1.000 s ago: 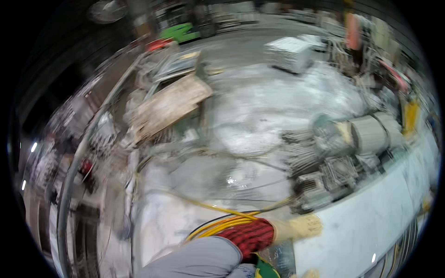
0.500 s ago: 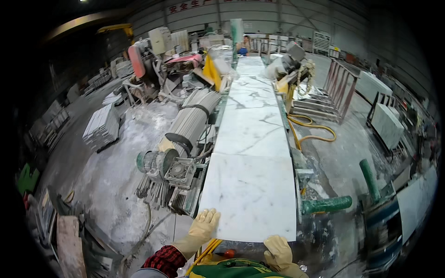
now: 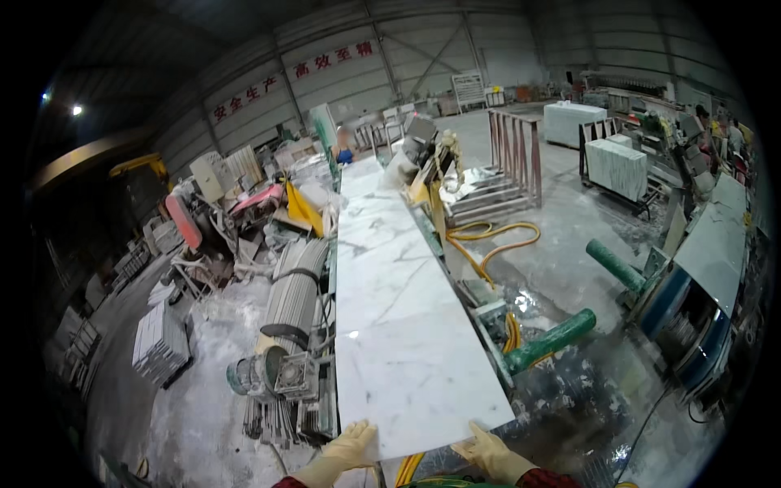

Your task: The person repeatedly picks up large white marble slabs from a conveyor, turns them over, and places them back on the conveyor in a factory setting. The hands are visible throughout, wearing gloves, and the action is repetitive.

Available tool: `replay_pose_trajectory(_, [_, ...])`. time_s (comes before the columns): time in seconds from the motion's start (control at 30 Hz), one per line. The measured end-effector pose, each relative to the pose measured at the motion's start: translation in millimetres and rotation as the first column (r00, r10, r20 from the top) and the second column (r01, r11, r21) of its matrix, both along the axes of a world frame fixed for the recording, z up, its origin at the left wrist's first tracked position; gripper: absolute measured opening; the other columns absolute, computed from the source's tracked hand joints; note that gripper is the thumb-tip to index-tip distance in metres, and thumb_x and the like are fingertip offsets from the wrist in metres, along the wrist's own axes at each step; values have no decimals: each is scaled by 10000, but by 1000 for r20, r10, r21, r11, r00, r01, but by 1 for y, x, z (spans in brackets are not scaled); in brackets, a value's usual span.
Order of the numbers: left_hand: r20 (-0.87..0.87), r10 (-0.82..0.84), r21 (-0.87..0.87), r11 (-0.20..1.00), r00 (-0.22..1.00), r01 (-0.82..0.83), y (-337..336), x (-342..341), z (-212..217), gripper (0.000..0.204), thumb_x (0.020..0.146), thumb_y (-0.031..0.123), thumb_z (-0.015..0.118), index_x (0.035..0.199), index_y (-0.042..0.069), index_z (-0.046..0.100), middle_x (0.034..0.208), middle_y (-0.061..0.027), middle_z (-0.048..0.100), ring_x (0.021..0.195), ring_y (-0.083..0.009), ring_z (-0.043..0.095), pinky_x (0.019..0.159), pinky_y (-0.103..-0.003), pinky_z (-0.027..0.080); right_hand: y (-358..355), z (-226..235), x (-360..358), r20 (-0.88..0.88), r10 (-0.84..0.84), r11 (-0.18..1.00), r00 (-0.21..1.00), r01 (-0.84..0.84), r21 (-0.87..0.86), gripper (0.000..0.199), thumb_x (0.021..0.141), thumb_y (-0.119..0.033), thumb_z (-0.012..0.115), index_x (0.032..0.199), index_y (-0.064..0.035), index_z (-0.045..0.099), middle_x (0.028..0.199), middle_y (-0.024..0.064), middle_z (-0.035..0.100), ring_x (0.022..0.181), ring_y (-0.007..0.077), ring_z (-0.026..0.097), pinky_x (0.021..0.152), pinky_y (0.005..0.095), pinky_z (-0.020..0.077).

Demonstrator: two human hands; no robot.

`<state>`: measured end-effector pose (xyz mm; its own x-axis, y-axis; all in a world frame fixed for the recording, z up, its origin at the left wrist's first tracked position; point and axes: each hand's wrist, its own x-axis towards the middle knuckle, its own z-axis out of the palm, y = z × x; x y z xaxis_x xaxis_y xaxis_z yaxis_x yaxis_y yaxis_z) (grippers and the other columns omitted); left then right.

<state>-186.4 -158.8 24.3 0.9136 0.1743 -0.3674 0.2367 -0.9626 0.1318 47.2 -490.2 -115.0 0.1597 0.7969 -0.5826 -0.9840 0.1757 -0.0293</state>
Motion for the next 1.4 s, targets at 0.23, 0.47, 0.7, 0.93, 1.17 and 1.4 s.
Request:
replay_pose_trajectory(0.23, [116, 833, -809, 395, 542, -435, 173, -9, 50, 743, 941, 153, 851, 1564, -66, 512, 1021, -149, 780, 893, -230, 757, 752, -372, 611, 15, 24, -6, 265, -31, 974, 964, 88, -206, 550, 1202, -370, 562, 1656, -92, 419, 1602, 203, 529, 1440, 404, 599, 1118, 623, 632])
replay_pose_trajectory(0.47, [515, 816, -856, 507, 264, 101, 158, 169, 253, 629, 1061, 221, 777, 1617, 96, 512, 878, -84, 693, 739, -192, 677, 637, -377, 546, -4, 57, -14, 368, 43, 908, 929, 118, -402, 549, 1201, -421, 560, 1601, -52, 493, 1435, 208, 676, 1055, 327, 765, 757, 420, 672])
replay_pose_trajectory(0.7, [304, -378, -405, 779, 874, 478, -119, 228, 330, 667, 1059, 251, 710, 1698, 241, 517, 917, -91, 770, 783, -220, 718, 759, -402, 604, -28, 3, 15, 512, 236, 910, 826, -2, -415, 583, 1180, -485, 593, 1524, -16, 559, 1076, 188, 723, 721, 214, 631, 598, 384, 537])
replay_pose_trajectory(0.93, [-436, 102, -75, 986, 894, -149, 82, 43, 154, 572, 1045, 305, 765, 1590, 200, 625, 1075, -114, 835, 834, -227, 781, 728, -396, 637, 21, 33, -46, 592, 67, 947, 803, 137, -292, 647, 1134, -415, 701, 1446, 129, 543, 1223, 272, 715, 1084, 373, 785, 869, 437, 691])
replay_pose_trajectory(1.17, [569, 640, -624, 745, 516, -236, 53, 118, 334, 675, 1071, 360, 731, 1675, 139, 526, 1045, -104, 749, 874, -186, 679, 834, -350, 575, -22, 10, -10, 417, -12, 920, 909, 173, -350, 695, 1155, -339, 671, 1608, 97, 375, 1524, 330, 545, 1320, 499, 659, 1021, 627, 675])
replay_pose_trajectory(1.4, [324, 266, -462, 882, 908, -93, 56, 100, 67, 749, 1073, 482, 700, 1707, 146, 484, 1349, -203, 788, 1216, -379, 758, 1106, -463, 567, -11, -1, -13, 399, 96, 906, 912, 86, -414, 613, 1131, -374, 712, 1477, 101, 532, 1176, 348, 738, 935, 432, 792, 799, 550, 709])
